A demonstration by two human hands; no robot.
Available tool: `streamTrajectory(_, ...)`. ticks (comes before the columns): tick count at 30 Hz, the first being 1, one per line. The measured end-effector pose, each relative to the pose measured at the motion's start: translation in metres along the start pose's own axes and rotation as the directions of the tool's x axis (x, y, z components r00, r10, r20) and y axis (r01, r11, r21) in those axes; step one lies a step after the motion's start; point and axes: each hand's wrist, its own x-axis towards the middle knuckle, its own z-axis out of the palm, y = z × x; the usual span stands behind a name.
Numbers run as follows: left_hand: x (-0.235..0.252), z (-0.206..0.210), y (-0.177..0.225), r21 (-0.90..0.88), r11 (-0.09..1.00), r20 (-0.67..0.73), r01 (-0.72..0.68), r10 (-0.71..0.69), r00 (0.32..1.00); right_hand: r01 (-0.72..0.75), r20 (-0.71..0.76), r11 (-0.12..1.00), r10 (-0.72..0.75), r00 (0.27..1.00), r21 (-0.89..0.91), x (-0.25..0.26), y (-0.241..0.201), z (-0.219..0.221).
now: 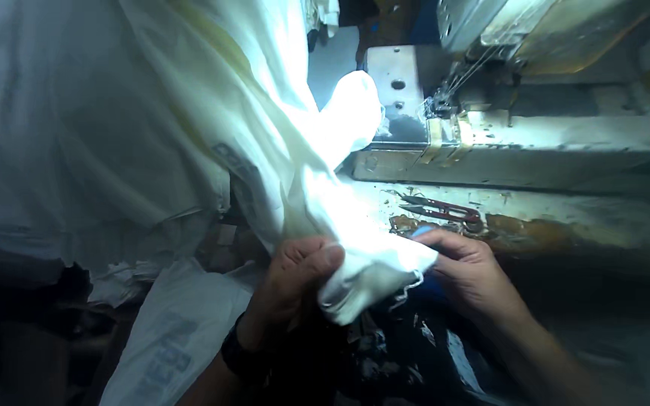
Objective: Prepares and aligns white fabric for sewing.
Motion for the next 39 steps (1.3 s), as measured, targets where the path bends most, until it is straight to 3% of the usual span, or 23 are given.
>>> streamTrajectory(2,-0.004,-0.015,-0.011,0.425,0.905,-0.104,-0.024,0.075,0.992,-0.210,0.170,0.861,0.146,0.975,0.464,0.004,-0.013,0.003)
streamTrajectory(4,-0.001,-0.021,-0.018,0.683,0.729,-0.141,-0.039,0.184,0.973,-0.282,0.234,0.763,0.175,0.956,0.581,0.009,-0.018,0.003)
streamTrajectory(5,0.002,-0.020,-0.017,0.711,0.699,-0.134,-0.067,0.229,0.964,-0.298,0.239,0.759,0.192,0.952,0.579,0.012,-0.017,0.002)
streamTrajectory(6,0.005,-0.020,-0.013,0.661,0.743,-0.122,-0.100,0.239,0.963,-0.298,0.230,0.782,0.202,0.952,0.548,0.015,-0.017,0.000)
streamTrajectory(8,0.006,-0.022,0.000,0.352,0.931,-0.096,-0.097,0.139,0.986,-0.260,0.168,0.861,0.206,0.964,0.437,0.018,-0.019,-0.003)
streamTrajectory(10,0.003,-0.023,0.010,0.081,0.997,-0.063,-0.018,0.023,0.998,-0.203,0.079,0.926,0.188,0.979,0.318,0.018,-0.023,-0.006)
streamTrajectory(13,0.002,-0.024,0.013,0.169,0.986,-0.080,-0.011,0.025,0.996,-0.170,0.011,0.944,0.174,0.985,0.282,0.017,-0.030,-0.004)
streamTrajectory(17,-0.004,-0.023,0.012,0.366,0.916,-0.028,-0.165,0.188,0.982,-0.132,0.059,0.948,0.120,0.991,0.290,0.016,-0.043,-0.002)
streamTrajectory(20,-0.014,-0.016,0.016,0.505,0.797,0.072,-0.331,0.344,0.936,0.069,0.126,0.983,-0.092,0.988,0.173,0.012,-0.052,-0.005)
streamTrajectory(23,-0.022,0.002,0.019,0.753,0.532,0.087,-0.388,0.504,0.859,0.323,0.199,0.940,-0.297,0.934,-0.111,0.004,-0.058,-0.004)
streamTrajectory(26,-0.031,0.010,0.020,0.856,0.282,0.181,-0.434,0.623,0.761,0.521,0.183,0.720,-0.497,0.848,-0.458,-0.006,-0.055,0.005)
streamTrajectory(30,-0.038,0.013,0.023,0.869,0.120,0.256,-0.479,0.720,0.645,0.637,0.183,0.471,-0.698,0.692,-0.610,-0.015,-0.051,0.013)
streamTrajectory(32,-0.031,0.009,0.021,0.876,0.172,0.206,-0.450,0.711,0.672,0.634,0.199,0.486,-0.677,0.708,-0.601,-0.015,-0.053,0.011)
streamTrajectory(36,0.016,0.024,0.026,0.654,0.656,-0.008,-0.377,0.504,0.864,0.515,0.110,0.701,-0.537,0.837,-0.493,0.002,-0.052,0.006)
streamTrajectory(37,0.034,0.033,0.032,0.641,0.671,0.002,-0.372,0.484,0.875,0.449,0.033,0.783,-0.483,0.875,-0.430,0.008,-0.051,0.007)
streamTrajectory(39,0.077,0.048,0.048,0.772,0.478,0.135,-0.419,0.520,0.843,0.269,-0.123,0.936,-0.301,0.946,-0.226,0.024,-0.049,0.008)
